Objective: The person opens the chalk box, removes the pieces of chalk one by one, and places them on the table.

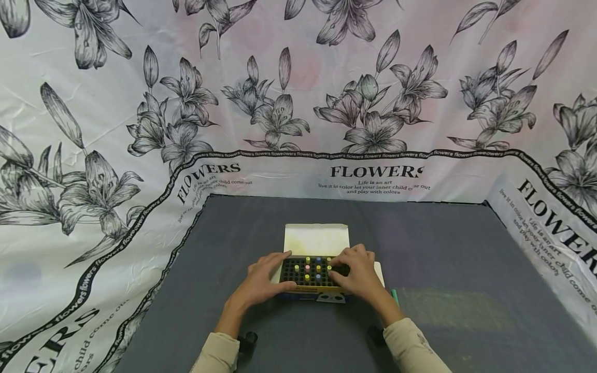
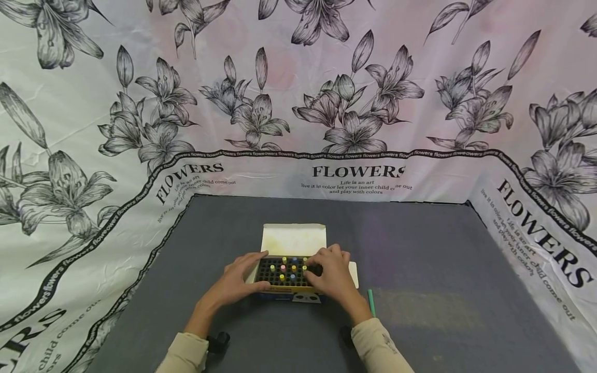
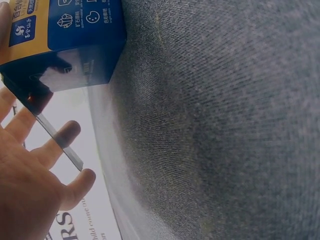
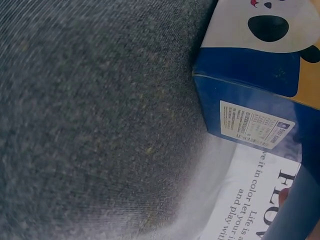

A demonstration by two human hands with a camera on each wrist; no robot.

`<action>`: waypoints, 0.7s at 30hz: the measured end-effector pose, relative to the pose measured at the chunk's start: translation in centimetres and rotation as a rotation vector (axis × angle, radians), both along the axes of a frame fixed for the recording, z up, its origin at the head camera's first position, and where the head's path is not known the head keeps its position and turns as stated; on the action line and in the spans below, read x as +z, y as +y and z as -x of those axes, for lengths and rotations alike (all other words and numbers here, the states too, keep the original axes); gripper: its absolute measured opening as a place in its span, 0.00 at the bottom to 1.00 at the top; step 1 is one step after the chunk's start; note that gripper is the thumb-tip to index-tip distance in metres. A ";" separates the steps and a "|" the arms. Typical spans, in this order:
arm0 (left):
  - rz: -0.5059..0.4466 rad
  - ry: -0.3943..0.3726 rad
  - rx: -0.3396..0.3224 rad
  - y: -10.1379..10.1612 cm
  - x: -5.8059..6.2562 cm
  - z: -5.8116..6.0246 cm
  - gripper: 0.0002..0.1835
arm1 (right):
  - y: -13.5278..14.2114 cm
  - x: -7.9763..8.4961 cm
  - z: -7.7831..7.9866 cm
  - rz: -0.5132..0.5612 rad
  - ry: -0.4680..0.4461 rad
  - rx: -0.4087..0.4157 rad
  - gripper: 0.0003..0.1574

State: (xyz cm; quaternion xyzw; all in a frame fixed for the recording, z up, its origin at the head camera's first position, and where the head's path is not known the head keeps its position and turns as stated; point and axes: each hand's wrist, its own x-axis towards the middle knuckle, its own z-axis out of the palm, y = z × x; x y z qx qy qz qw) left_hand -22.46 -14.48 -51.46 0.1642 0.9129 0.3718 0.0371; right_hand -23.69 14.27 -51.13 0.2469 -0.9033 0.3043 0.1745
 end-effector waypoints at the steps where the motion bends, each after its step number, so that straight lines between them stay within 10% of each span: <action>1: 0.001 0.000 0.000 0.0 0.0 0.0 0.44 | 0.0 0.0 0.0 0.003 -0.002 -0.001 0.11; 21: -0.006 -0.010 -0.002 0.0 0.0 0.0 0.44 | 0.3 -0.4 -0.2 0.157 0.010 0.036 0.12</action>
